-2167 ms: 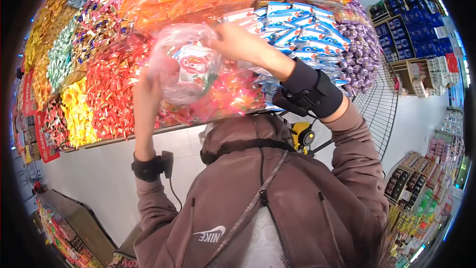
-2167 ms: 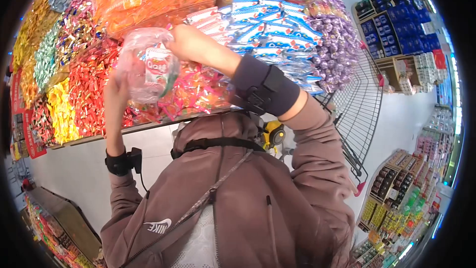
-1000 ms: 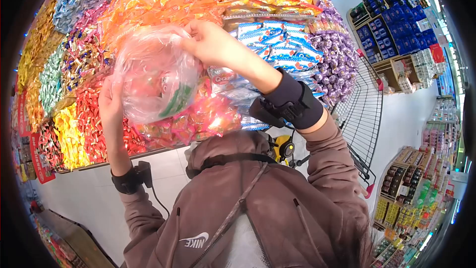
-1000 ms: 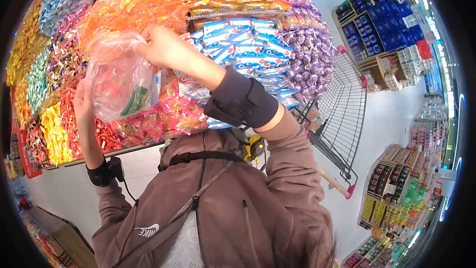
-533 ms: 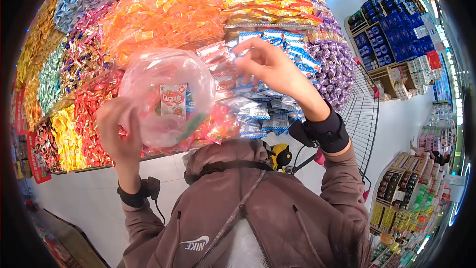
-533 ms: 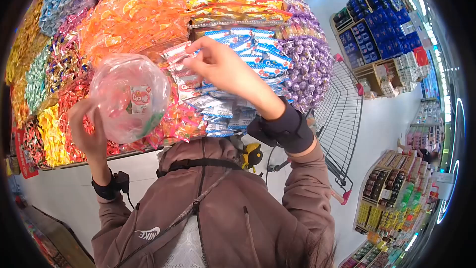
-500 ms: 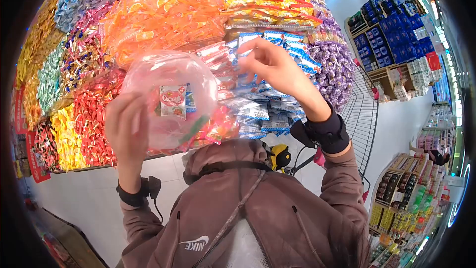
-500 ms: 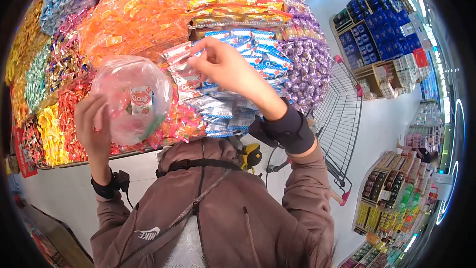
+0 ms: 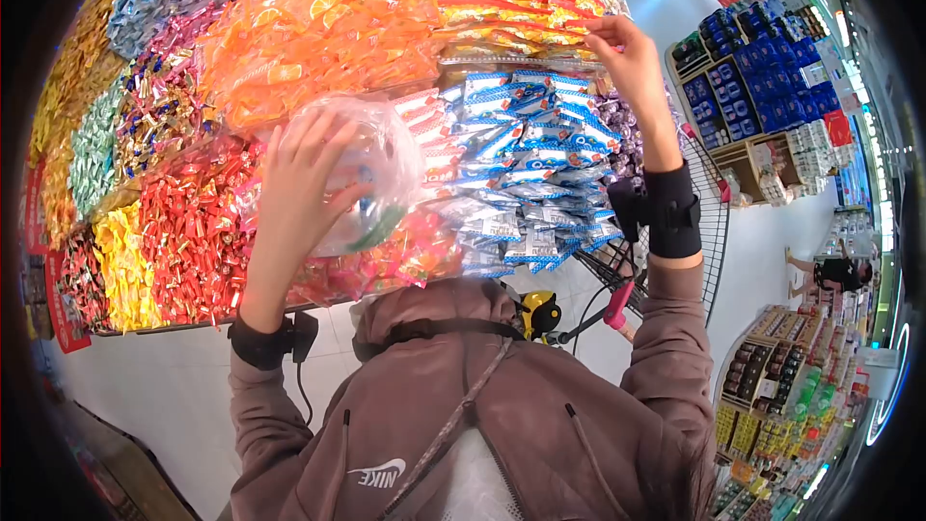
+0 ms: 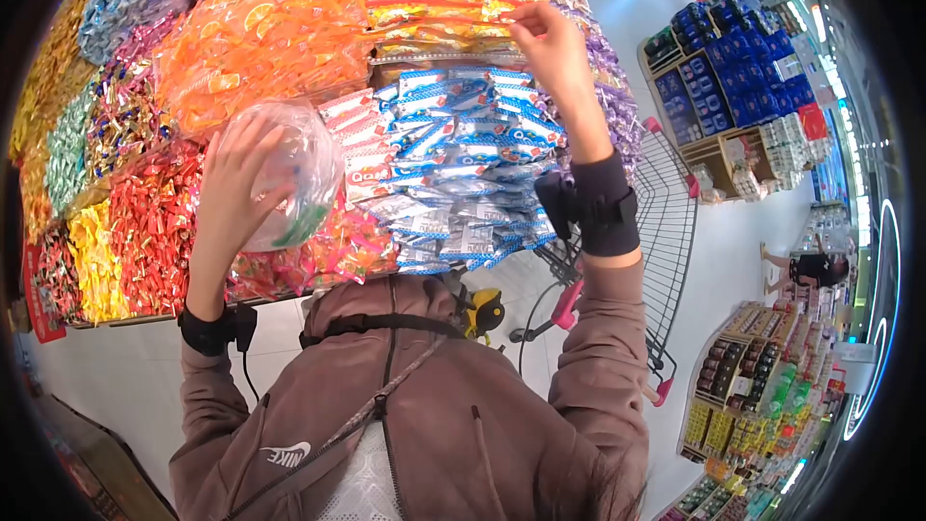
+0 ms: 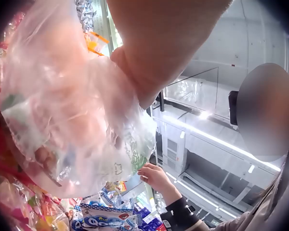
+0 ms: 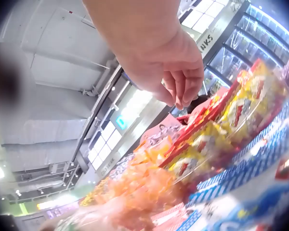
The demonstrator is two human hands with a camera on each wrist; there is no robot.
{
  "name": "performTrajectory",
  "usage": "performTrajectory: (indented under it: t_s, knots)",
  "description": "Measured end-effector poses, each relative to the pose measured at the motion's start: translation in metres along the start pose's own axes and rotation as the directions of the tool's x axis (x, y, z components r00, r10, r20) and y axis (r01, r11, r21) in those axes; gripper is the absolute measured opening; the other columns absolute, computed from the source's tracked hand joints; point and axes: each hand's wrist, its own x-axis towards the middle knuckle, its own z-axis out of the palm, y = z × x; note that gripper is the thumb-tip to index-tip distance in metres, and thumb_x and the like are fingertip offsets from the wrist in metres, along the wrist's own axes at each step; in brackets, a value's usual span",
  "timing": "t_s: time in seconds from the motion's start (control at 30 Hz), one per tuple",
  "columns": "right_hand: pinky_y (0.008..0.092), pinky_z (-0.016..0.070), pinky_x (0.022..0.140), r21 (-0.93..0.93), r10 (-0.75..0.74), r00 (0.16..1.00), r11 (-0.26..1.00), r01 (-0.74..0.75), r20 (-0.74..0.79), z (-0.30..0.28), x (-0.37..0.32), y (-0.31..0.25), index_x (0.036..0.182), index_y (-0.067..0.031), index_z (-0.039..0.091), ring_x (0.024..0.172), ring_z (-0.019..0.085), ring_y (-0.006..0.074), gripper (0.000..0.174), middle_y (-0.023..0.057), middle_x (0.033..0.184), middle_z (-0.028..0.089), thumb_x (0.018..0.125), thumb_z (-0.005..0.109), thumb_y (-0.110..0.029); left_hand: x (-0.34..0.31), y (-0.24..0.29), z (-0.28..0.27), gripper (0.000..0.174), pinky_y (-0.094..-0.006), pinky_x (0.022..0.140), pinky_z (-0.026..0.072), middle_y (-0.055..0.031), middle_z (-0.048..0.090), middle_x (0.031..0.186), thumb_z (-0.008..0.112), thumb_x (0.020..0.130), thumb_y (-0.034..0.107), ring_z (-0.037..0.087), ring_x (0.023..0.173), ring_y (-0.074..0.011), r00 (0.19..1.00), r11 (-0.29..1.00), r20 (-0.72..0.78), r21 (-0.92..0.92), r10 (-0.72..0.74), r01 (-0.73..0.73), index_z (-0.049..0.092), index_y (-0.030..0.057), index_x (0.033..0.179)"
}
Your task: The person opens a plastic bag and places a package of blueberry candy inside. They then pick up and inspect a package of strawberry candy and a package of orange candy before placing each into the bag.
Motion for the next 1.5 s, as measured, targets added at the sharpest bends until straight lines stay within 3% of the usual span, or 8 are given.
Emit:
performTrajectory:
  t_s: [0.3,0.5,0.73,0.93,1.13,1.27,1.37,1.5]
  knots:
    - [0.0255,0.0451,0.064,-0.207,-0.084,0.994,0.974,0.096,0.066,-0.012,0.029,0.026,0.087,-0.0018,0.057,0.071,0.057,0.0125,0.014,0.0055,0.077,0.061,0.073,0.058,-0.007,-0.02,0.036,-0.041,0.04,-0.0426,0.089,0.0348,-0.0117,0.053,0.104,0.063,0.064,0.006,0.049,0.101,-0.0286,0.986,0.907,-0.124,-0.392,0.114,-0.154,0.053,0.0038,0.102]
    - [0.0289,0.045,0.065,-0.331,-0.137,0.971,0.923,0.197,0.197,0.004,0.041,0.034,0.085,-0.0027,0.058,0.073,0.057,0.0193,0.014,0.0082,0.082,0.06,0.073,0.059,-0.01,-0.001,0.065,-0.027,0.034,-0.0375,0.084,0.0392,-0.0067,0.054,0.095,0.063,0.065,0.01,0.051,0.093,-0.0234,0.955,0.813,-0.098,-0.503,0.282,-0.292,0.054,0.0053,0.097]
    - [0.0322,0.0432,0.067,-0.37,-0.13,0.954,0.901,0.228,0.271,0.013,0.042,0.041,0.083,-0.0036,0.06,0.075,0.056,0.0243,0.014,0.0117,0.08,0.059,0.069,0.059,-0.008,0.008,0.062,-0.013,0.028,-0.0378,0.083,0.0392,-0.0065,0.054,0.094,0.062,0.066,0.01,0.051,0.093,-0.0229,0.961,0.832,-0.078,-0.486,0.265,-0.269,0.054,0.0055,0.092]
    - [0.0321,0.0425,0.068,-0.459,-0.148,0.963,0.856,0.238,0.224,0.017,0.042,0.039,0.082,-0.0056,0.06,0.078,0.053,0.0244,0.013,0.0085,0.078,0.058,0.069,0.059,-0.008,0.011,0.058,-0.011,0.024,-0.0382,0.083,0.0395,-0.0069,0.054,0.093,0.06,0.067,0.01,0.051,0.093,-0.0235,0.965,0.835,-0.09,-0.487,0.244,-0.257,0.054,0.0052,0.089]
    - [0.0334,0.042,0.067,-0.508,-0.419,0.907,0.792,0.338,-0.05,-0.01,0.042,0.012,0.074,-0.0045,0.056,0.077,0.05,0.0244,0.007,0.0064,0.074,0.057,0.069,0.058,-0.008,0.009,0.062,-0.016,0.026,-0.0375,0.08,0.0419,-0.0073,0.055,0.092,0.061,0.065,0.008,0.052,0.092,-0.0244,0.961,0.821,-0.102,-0.501,0.258,-0.274,0.055,0.0038,0.09]
    - [0.0284,0.0428,0.066,-0.371,-0.378,0.914,0.878,0.303,-0.147,-0.029,0.023,-0.017,0.079,-0.0034,0.055,0.074,0.054,0.0194,0.009,0.0055,0.075,0.058,0.072,0.059,-0.008,0.01,0.071,-0.02,0.028,-0.0371,0.078,0.0434,-0.0084,0.056,0.092,0.063,0.063,0.005,0.053,0.092,-0.0253,0.953,0.793,-0.115,-0.531,0.282,-0.299,0.055,0.0023,0.089]
    - [0.0248,0.0442,0.065,-0.046,-0.089,0.984,0.995,0.083,-0.156,-0.034,0.0,-0.032,0.082,-0.0026,0.055,0.073,0.057,0.0147,0.009,0.0066,0.079,0.059,0.076,0.057,-0.009,0.006,0.078,-0.02,0.03,-0.037,0.077,0.0438,-0.0084,0.056,0.092,0.063,0.062,0.004,0.054,0.091,-0.0256,0.951,0.78,-0.115,-0.548,0.287,-0.302,0.054,0.0027,0.09]
    - [0.0212,0.0437,0.065,0.219,0.035,0.994,0.976,-0.012,-0.102,-0.034,-0.027,-0.031,0.084,0.0024,0.052,0.073,0.055,0.0091,0.013,0.0054,0.079,0.059,0.078,0.056,-0.008,0.0,0.085,-0.018,0.033,-0.0334,0.072,0.0442,-0.0061,0.054,0.091,0.064,0.062,0.007,0.053,0.087,-0.0229,0.931,0.767,-0.169,-0.53,0.322,-0.361,0.054,0.0032,0.094]
